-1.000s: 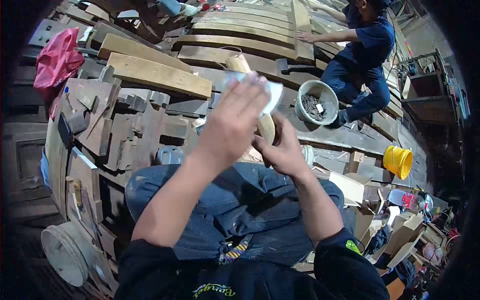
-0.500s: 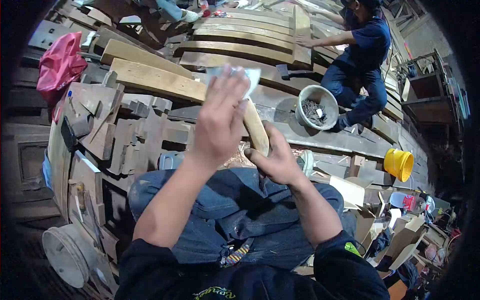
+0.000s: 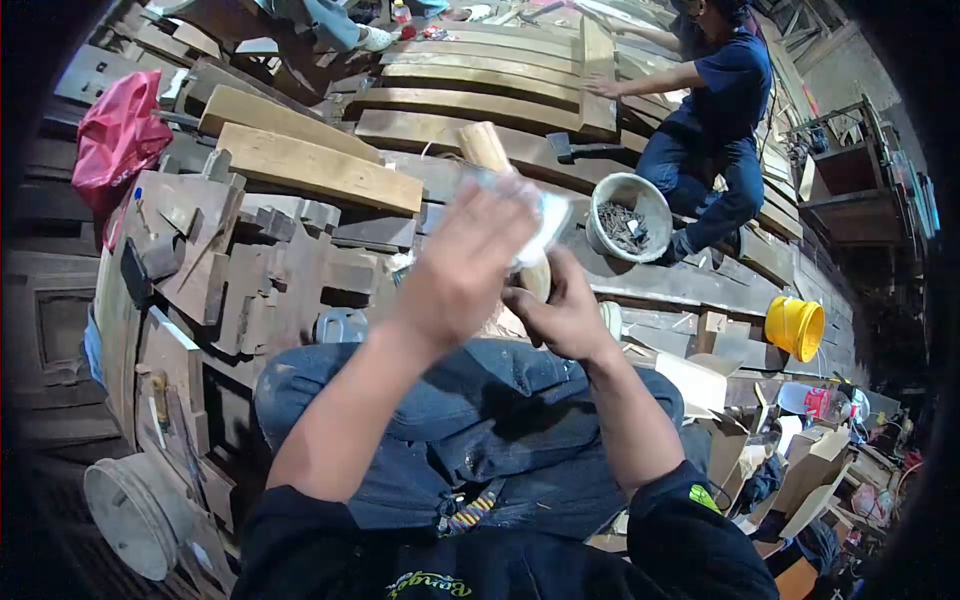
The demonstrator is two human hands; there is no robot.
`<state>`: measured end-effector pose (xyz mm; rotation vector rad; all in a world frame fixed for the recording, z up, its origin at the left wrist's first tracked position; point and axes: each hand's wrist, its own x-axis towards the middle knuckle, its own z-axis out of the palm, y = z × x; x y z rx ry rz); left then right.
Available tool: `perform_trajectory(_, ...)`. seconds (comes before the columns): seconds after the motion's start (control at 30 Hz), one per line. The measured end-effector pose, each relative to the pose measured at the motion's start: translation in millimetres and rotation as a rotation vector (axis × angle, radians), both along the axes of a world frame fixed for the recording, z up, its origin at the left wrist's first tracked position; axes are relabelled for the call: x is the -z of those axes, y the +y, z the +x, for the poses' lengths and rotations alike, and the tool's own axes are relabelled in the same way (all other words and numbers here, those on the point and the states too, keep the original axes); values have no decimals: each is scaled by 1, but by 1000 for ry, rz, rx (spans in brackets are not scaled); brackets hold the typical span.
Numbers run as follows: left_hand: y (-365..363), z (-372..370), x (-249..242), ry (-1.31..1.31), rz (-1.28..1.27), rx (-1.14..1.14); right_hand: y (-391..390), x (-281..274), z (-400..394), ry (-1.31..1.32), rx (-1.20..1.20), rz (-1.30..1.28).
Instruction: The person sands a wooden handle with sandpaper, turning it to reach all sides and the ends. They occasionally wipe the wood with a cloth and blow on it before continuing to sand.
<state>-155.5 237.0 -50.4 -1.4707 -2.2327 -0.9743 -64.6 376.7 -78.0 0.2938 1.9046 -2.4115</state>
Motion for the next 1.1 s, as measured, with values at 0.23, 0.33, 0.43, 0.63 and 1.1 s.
perform_trajectory(0.23, -1, 15, -9, -70, -31, 51, -3, 2, 4, -22, 16, 9)
perform_trajectory(0.33, -3, -6, -5, 3, 44, -20, 3, -4, 2, -35, -75, 24)
perform_trajectory(0.43, -9, -20, -4, -50, 229, -165, -2, 3, 6, 80, -185, 230)
perform_trajectory(0.63, 0, 7, -7, 3, 22, 70, 4, 1, 7, -101, -45, -68)
perform_trajectory(1.1, -9, -15, -14, 10, 182, -83, 2, -12, 9, -61, -208, -77)
